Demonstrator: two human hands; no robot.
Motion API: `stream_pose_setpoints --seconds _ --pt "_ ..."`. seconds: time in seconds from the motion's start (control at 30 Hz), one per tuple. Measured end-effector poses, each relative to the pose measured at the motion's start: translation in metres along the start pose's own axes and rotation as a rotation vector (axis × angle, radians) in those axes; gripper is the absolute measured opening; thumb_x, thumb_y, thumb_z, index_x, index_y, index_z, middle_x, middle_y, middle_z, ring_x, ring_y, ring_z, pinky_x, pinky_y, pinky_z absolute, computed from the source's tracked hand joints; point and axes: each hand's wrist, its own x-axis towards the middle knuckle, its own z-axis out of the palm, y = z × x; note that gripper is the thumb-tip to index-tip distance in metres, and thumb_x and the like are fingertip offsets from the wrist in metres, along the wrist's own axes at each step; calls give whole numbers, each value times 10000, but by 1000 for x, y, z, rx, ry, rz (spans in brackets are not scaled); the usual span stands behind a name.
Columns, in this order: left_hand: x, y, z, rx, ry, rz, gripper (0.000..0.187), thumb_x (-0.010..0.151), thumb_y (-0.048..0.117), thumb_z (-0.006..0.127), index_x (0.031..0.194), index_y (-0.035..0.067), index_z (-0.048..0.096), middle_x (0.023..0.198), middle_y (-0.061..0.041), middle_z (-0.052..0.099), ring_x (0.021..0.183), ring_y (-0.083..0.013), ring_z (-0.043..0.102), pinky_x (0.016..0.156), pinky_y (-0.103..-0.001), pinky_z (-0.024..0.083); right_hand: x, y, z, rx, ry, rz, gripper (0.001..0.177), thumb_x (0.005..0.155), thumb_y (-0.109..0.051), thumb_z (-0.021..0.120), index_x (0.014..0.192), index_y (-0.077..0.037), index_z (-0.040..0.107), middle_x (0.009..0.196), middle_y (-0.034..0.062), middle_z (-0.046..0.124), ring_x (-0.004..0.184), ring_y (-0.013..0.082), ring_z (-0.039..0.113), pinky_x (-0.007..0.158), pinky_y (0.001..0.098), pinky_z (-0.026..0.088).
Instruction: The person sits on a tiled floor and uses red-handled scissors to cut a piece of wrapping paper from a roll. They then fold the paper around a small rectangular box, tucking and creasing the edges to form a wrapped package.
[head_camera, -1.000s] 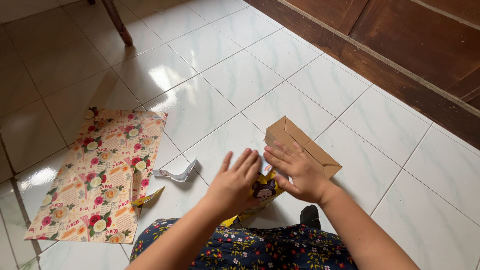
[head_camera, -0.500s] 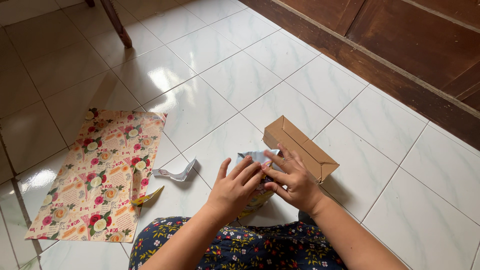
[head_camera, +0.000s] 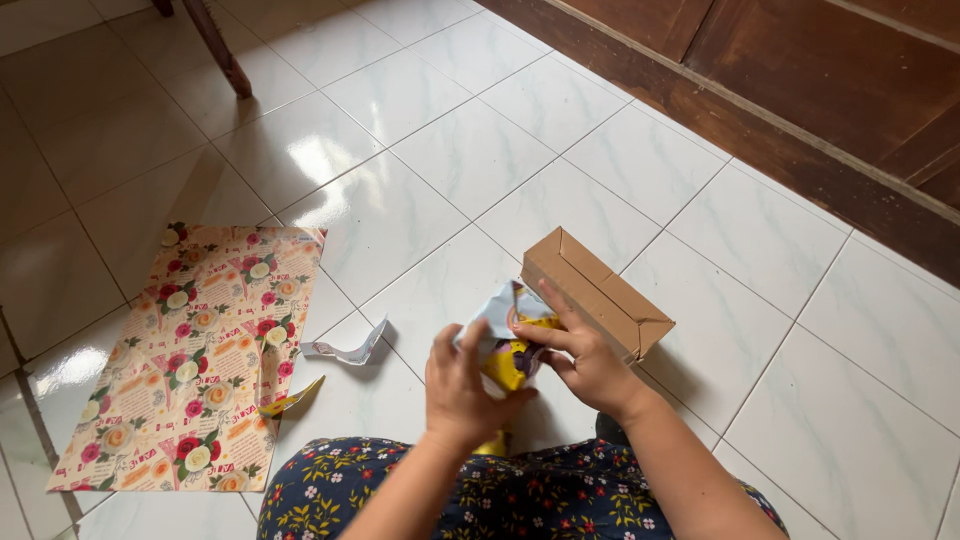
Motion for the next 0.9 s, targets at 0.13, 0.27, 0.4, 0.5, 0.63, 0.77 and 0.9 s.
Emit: stream_pose_setpoints --seconds 0.13,0.27,0.4,0.5,0.63,0.77,0.9 --pt "-2 14 -13 208 -31 61 1073 472 445 969 1428 278 510 1431 -196 367 997 -345 543 828 -480 446 0 2 3 -165 111 -208 549 847 139 596 1234 -210 769 1641 164 370 1501 335 424 1155 374 465" --pt "14 17 -33 297 -60 257 1024 519 478 927 1429 257 513 1470 -168 393 1010 -307 569 819 -473 436 -9 13 9 66 72 -177 499 846 128 585 1227 -140 766 1645 175 382 1491 314 444 1157 387 448" --pt "30 21 -41 385 -330 318 954 587 462 909 1408 180 515 1519 -137 419 928 -285 593 786 -477 430 -13 63 -5 734 138 68 419 845 79 588 1204 -49 763 1501 190 548 1412 299 525 1170 375 455" --pt "40 17 -46 328 -456 314 919 626 446 899 1404 138 518 1533 -129 424 924 -302 600 787 -463 442 4 127 -21 436 410 555 302 811 -19 713 1110 -58 694 1171 117 729 1100 212 688 936 340 577" --pt "52 9 -54 196 -492 320 868 672 413 886 1406 122 526 1516 -140 438 971 -337 599 837 -464 465 2 190 0 -285 311 726 257 797 -183 800 1022 -99 707 1072 52 714 941 220 682 851 384 575" --pt "53 9 -55 125 -519 294 842 690 399 879 1403 115 532 1534 -137 432 972 -357 592 874 -470 475 2 225 33 -663 245 505 243 751 -272 826 938 -161 718 965 -1 700 988 247 637 965 416 467" --pt "53 9 -60 109 -560 264 829 694 414 881 1401 152 534 1549 -139 414 953 -365 585 871 -477 471 8 236 47 -844 242 431 136 787 -283 766 866 -182 719 970 -19 686 931 238 630 1022 430 388"
